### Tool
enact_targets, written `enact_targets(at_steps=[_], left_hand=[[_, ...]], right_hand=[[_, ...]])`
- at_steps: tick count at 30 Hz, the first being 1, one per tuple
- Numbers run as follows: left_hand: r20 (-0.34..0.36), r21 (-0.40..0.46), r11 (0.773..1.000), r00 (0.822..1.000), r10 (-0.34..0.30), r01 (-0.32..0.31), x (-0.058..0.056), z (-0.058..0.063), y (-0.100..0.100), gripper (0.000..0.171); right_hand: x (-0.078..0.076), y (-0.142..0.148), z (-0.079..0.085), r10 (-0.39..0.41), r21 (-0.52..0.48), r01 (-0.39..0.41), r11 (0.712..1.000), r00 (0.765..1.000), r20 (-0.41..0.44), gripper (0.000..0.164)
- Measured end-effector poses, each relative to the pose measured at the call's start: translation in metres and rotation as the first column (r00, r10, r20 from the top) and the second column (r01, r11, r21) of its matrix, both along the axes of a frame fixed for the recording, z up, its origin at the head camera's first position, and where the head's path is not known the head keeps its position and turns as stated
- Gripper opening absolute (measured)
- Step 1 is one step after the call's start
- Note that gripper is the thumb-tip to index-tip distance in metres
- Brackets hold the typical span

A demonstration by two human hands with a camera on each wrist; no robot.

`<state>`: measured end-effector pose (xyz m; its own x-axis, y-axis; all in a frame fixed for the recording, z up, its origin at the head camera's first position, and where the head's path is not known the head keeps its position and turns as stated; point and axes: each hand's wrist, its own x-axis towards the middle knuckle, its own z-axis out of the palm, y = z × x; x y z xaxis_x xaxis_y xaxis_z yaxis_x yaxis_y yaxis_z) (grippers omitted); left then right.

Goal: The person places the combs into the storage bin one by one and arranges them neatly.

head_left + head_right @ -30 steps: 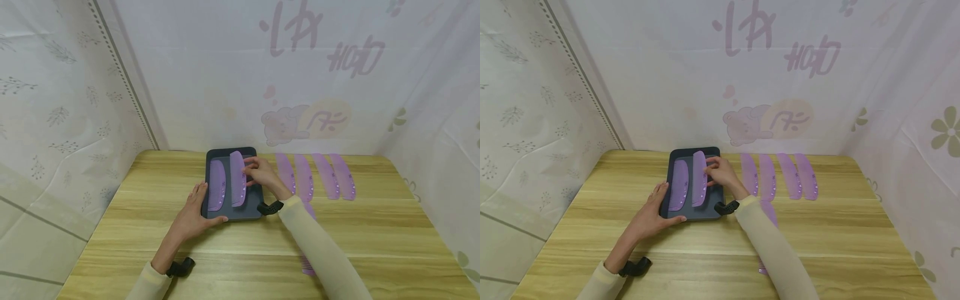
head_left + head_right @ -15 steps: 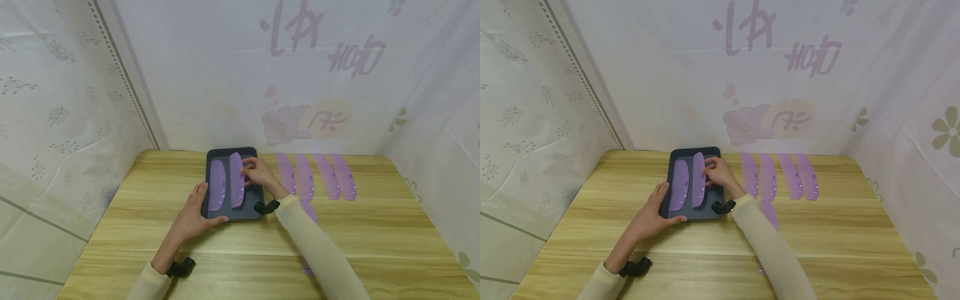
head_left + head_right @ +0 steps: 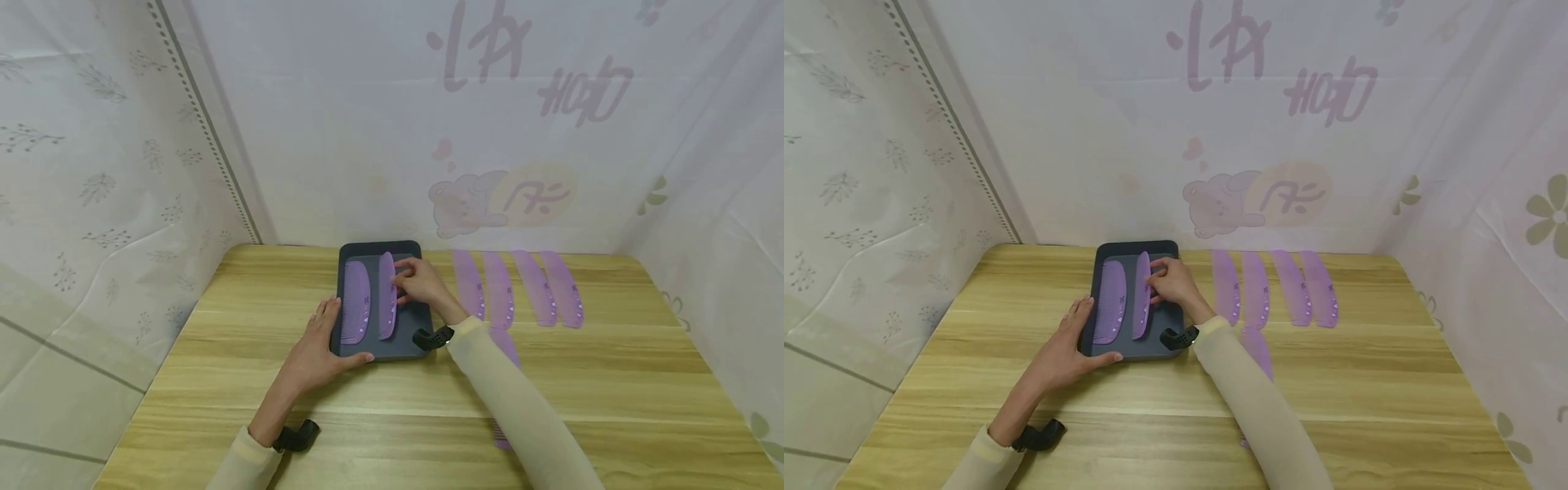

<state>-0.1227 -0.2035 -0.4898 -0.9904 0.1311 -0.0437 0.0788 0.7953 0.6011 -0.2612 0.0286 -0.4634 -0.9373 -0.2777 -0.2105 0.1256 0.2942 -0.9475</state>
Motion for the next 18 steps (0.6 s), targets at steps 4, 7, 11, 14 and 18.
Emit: enact_targets(at_steps=[4, 7, 11, 14, 18], left_hand=[[0.0, 0.001, 1.0, 1.0, 0.001, -0.001, 0.0, 0.0005, 0.0003, 0.135], [-0.001, 0.002, 1.0, 1.0, 0.002, -0.002, 0.0001, 0.0003, 0.0, 0.135], [-0.006, 0.001, 1.0, 1.0, 0.001, -0.001, -0.0001, 0.0001, 0.0001, 0.135], [-0.008, 0.002, 1.0, 1.0, 0.001, -0.001, -0.0001, 0.0, 0.0003, 0.135], [-0.005, 0.004, 1.0, 1.0, 0.002, -0.002, 0.0, 0.0, 0.0, 0.135]], right_hand=[[-0.0005, 0.0006, -0.0009, -0.002, -0.016, 0.002, 1.0, 1.0, -0.007, 0.043], [-0.0011, 0.0015, -0.0014, 0.006, -0.007, -0.006, 1.0, 1.0, -0.028, 0.043], [-0.001, 0.0032, -0.0014, 0.025, 0.004, -0.025, 1.0, 0.998, -0.049, 0.044], [0.0011, 0.0051, -0.0001, 0.043, -0.008, -0.043, 0.999, 0.997, -0.069, 0.047], [0.0052, 0.0096, 0.002, 0.056, -0.026, -0.06, 0.998, 0.992, -0.115, 0.05]])
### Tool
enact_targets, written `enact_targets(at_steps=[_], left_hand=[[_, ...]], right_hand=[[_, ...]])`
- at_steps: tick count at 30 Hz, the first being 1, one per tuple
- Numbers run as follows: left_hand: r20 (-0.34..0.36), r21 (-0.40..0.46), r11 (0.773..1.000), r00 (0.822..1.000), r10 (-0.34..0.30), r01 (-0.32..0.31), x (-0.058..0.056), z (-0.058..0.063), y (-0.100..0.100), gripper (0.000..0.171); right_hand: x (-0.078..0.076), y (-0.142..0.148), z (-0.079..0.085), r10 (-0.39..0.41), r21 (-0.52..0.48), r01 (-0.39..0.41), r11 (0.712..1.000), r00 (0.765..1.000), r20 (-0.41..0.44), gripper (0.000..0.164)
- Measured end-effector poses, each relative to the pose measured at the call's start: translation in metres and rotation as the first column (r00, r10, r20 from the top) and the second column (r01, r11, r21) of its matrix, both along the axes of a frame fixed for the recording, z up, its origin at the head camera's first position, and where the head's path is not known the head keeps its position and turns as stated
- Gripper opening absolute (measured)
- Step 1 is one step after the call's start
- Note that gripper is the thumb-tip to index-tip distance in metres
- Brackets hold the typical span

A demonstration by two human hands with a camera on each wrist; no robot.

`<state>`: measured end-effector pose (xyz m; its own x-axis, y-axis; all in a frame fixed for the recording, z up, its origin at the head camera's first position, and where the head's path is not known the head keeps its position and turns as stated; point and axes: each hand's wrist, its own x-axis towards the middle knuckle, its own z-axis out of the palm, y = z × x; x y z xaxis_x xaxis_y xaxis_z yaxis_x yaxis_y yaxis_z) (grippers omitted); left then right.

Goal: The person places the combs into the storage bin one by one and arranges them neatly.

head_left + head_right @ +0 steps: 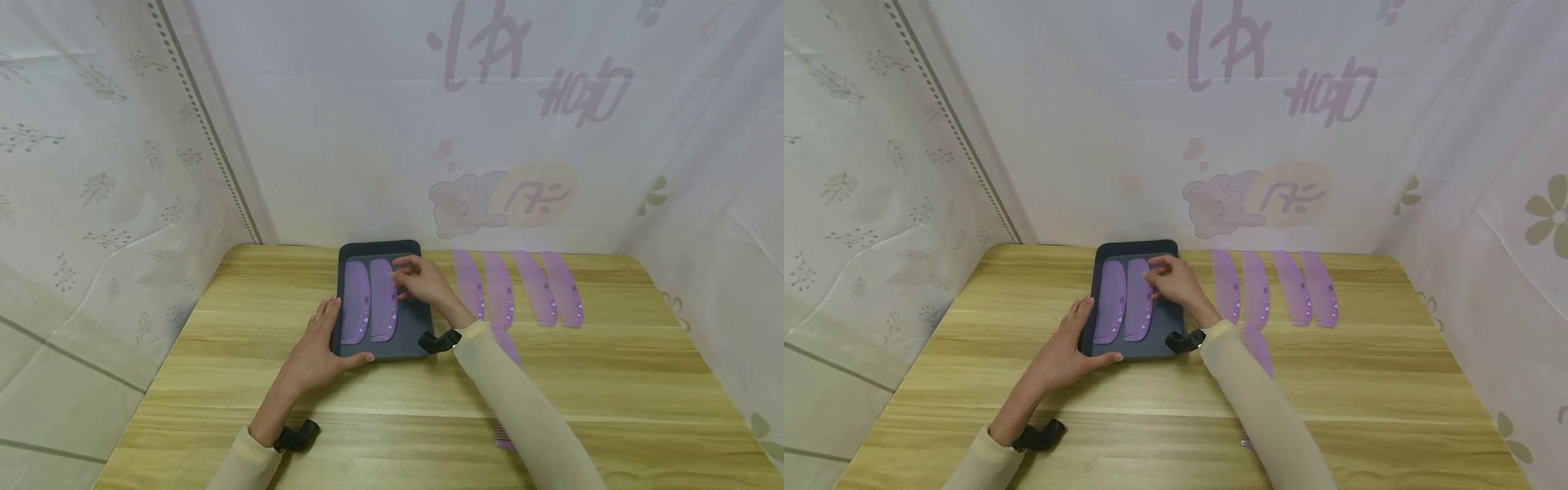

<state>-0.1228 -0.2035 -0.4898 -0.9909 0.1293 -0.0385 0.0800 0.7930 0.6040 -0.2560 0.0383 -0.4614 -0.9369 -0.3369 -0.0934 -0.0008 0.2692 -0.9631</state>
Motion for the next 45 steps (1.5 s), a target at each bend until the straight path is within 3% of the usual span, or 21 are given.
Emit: enact_targets(at_steps=[11, 21, 29, 45], left_hand=[[-0.01, -0.009, 1.0, 1.0, -0.002, 0.002, 0.0, 0.0, 0.0, 0.135], [-0.006, -0.018, 1.0, 1.0, -0.001, 0.001, 0.0, 0.0, 0.0, 0.135], [-0.008, -0.009, 1.0, 1.0, 0.002, -0.002, 0.001, 0.0, 0.001, 0.135], [-0.008, -0.007, 1.0, 1.0, 0.003, -0.004, 0.002, 0.0, 0.0, 0.135]], right_hand=[[0.01, 0.018, 0.002, 0.055, 0.044, -0.05, 0.998, 0.99, -0.126, 0.053], [0.02, 0.036, 0.004, 0.072, 0.179, -0.04, 0.983, 0.982, -0.176, 0.054], [0.033, 0.049, 0.009, 0.099, 0.127, -0.075, 0.989, 0.976, -0.192, 0.057], [0.054, 0.067, 0.01, 0.079, 0.101, -0.061, 0.993, 0.98, -0.184, 0.073]])
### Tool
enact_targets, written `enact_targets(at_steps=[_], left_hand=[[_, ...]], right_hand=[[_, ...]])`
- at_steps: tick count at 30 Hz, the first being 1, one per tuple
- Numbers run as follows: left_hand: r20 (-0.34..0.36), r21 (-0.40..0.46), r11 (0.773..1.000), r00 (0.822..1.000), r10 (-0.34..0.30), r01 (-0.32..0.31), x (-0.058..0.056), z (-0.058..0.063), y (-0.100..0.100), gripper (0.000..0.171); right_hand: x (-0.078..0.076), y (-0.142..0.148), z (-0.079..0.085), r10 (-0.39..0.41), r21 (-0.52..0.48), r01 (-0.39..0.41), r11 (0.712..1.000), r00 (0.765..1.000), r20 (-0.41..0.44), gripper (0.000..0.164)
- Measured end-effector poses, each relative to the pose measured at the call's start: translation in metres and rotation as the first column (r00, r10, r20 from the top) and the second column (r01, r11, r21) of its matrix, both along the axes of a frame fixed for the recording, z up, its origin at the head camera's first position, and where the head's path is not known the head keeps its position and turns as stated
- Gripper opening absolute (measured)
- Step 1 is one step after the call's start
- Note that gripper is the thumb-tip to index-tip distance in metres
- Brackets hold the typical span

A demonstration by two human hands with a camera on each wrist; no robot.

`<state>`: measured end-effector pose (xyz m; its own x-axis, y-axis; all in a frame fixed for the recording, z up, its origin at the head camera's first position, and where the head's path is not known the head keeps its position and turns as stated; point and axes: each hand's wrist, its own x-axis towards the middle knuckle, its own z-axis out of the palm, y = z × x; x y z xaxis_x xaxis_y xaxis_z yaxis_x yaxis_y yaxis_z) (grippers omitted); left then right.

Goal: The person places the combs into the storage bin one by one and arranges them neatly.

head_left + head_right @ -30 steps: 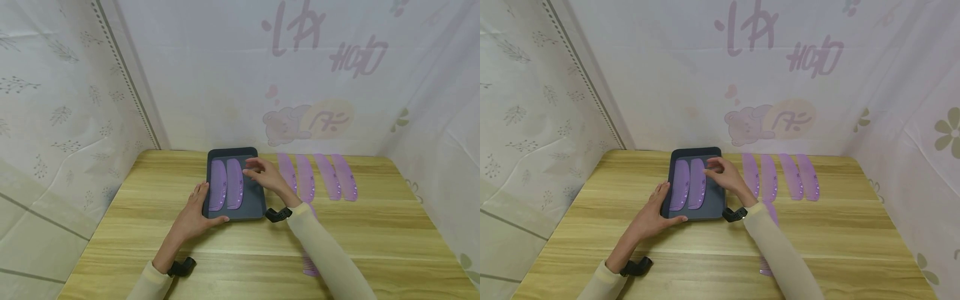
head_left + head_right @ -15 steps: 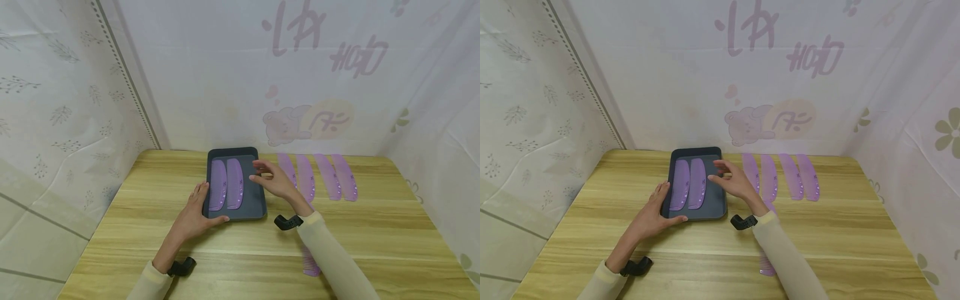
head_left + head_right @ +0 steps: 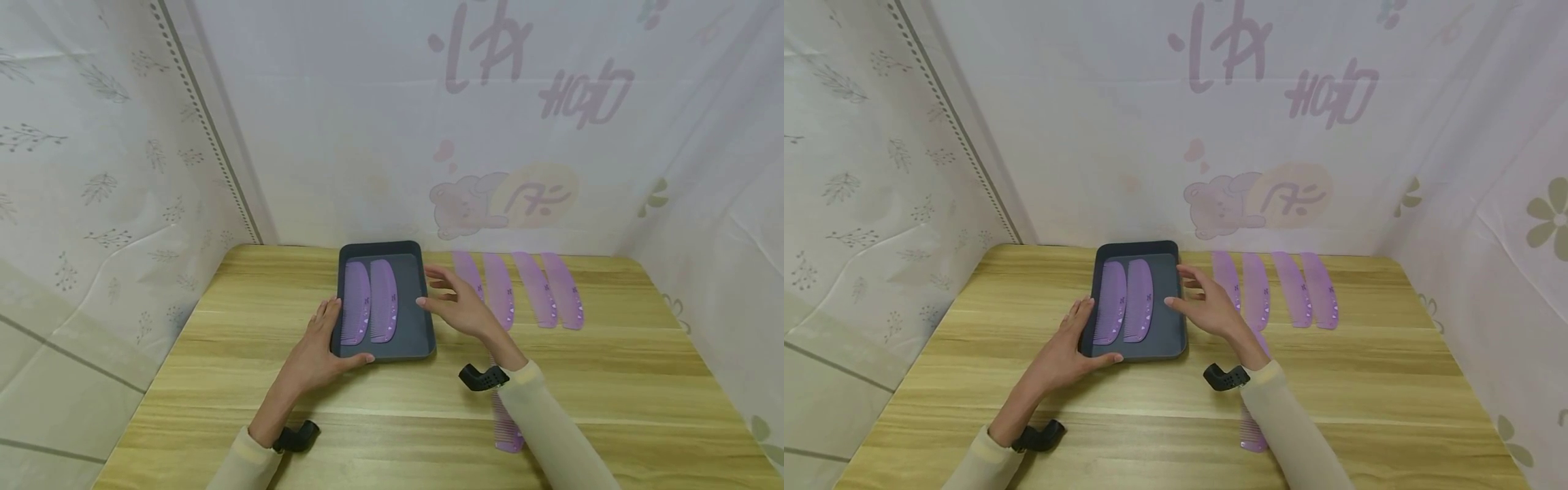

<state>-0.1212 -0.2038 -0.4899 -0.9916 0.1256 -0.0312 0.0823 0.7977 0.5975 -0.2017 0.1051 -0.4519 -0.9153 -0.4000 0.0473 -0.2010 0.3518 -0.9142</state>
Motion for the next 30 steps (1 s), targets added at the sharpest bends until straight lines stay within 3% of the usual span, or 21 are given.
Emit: enact_targets(at_steps=[13, 20, 30], left_hand=[[-0.012, 0.008, 1.0, 1.0, -0.009, 0.009, 0.0, 0.0, -0.001, 0.134], [-0.014, 0.003, 1.0, 1.0, -0.008, 0.008, -0.002, 0.0, 0.0, 0.134], [0.0, 0.004, 1.0, 1.0, -0.006, 0.006, -0.001, 0.001, 0.0, 0.134]], right_hand=[[0.019, 0.019, 0.001, -0.01, 0.031, 0.011, 0.999, 0.999, -0.046, 0.079], [0.031, 0.034, -0.002, -0.036, 0.105, 0.045, 0.994, 0.996, -0.083, 0.086], [0.049, 0.058, -0.003, -0.072, 0.146, 0.083, 0.986, 0.994, -0.081, 0.094]])
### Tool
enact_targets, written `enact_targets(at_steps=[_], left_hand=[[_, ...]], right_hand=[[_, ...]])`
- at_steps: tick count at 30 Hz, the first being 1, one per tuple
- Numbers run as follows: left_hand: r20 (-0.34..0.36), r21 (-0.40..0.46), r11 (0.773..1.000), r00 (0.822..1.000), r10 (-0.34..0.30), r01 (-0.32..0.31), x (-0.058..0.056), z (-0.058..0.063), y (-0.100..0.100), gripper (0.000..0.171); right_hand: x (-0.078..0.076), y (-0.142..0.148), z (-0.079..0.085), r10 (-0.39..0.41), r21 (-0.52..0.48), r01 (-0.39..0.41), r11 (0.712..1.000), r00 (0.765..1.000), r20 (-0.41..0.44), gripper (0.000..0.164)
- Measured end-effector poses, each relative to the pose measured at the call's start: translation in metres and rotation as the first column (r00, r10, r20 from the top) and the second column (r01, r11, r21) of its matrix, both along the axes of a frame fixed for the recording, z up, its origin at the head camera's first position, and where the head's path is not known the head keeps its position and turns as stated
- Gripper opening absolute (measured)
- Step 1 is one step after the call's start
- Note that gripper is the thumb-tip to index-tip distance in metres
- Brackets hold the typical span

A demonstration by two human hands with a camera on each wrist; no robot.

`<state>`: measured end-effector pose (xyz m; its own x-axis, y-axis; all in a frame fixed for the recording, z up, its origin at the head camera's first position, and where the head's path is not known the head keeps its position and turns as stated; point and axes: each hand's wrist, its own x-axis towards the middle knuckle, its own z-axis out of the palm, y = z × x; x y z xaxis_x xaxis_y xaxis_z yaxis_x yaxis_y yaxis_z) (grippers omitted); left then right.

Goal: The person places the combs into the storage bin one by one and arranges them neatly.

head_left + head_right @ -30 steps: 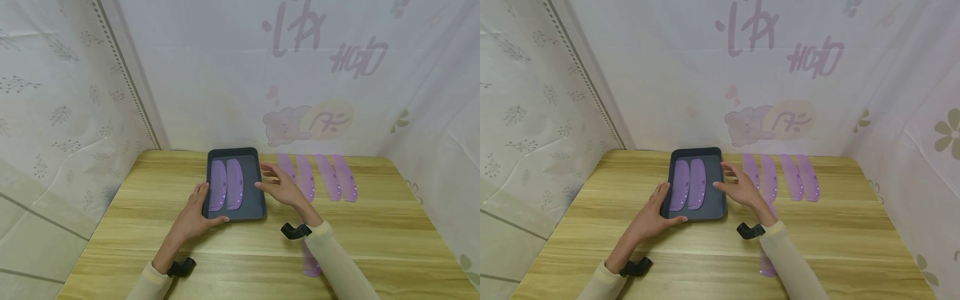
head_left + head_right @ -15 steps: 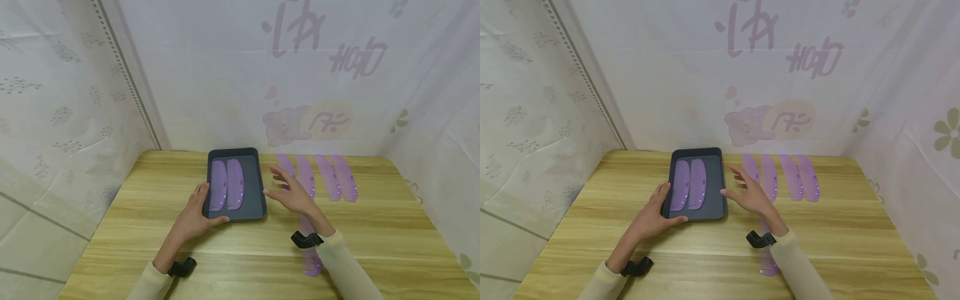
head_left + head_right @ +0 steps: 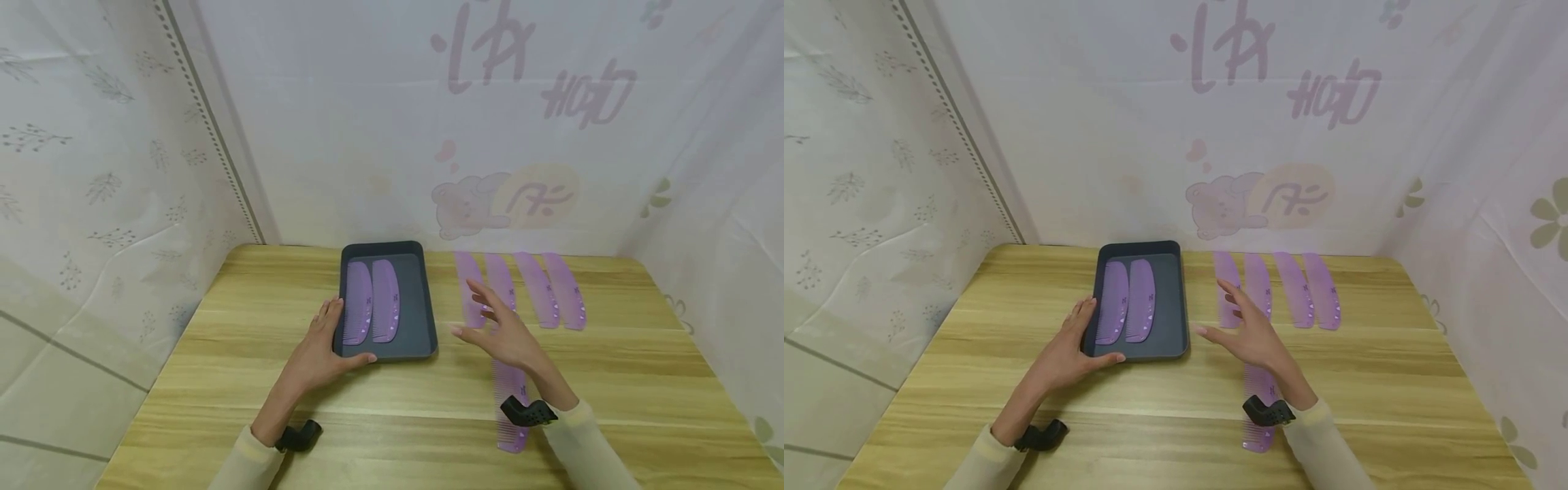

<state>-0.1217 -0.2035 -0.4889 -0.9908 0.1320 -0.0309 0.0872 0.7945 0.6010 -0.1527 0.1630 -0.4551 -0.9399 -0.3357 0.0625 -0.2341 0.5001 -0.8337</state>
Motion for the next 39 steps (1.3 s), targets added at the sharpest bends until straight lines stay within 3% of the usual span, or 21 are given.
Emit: enact_targets(at_steps=[14, 29, 39], left_hand=[[-0.008, -0.008, 1.0, 1.0, 0.006, -0.006, 0.0, 0.0, 0.0, 0.134], [-0.002, -0.006, 1.0, 1.0, 0.006, -0.006, -0.001, -0.001, 0.001, 0.134], [0.006, -0.002, 1.0, 1.0, 0.007, -0.007, 0.0, -0.001, 0.0, 0.134]], right_hand=[[0.015, 0.025, -0.01, -0.025, 0.048, 0.028, 0.998, 0.998, -0.059, 0.099], [0.034, 0.044, -0.022, -0.075, 0.126, 0.077, 0.989, 0.997, -0.02, 0.107], [0.041, 0.058, -0.025, -0.111, 0.124, 0.101, 0.987, 0.991, 0.079, 0.11]])
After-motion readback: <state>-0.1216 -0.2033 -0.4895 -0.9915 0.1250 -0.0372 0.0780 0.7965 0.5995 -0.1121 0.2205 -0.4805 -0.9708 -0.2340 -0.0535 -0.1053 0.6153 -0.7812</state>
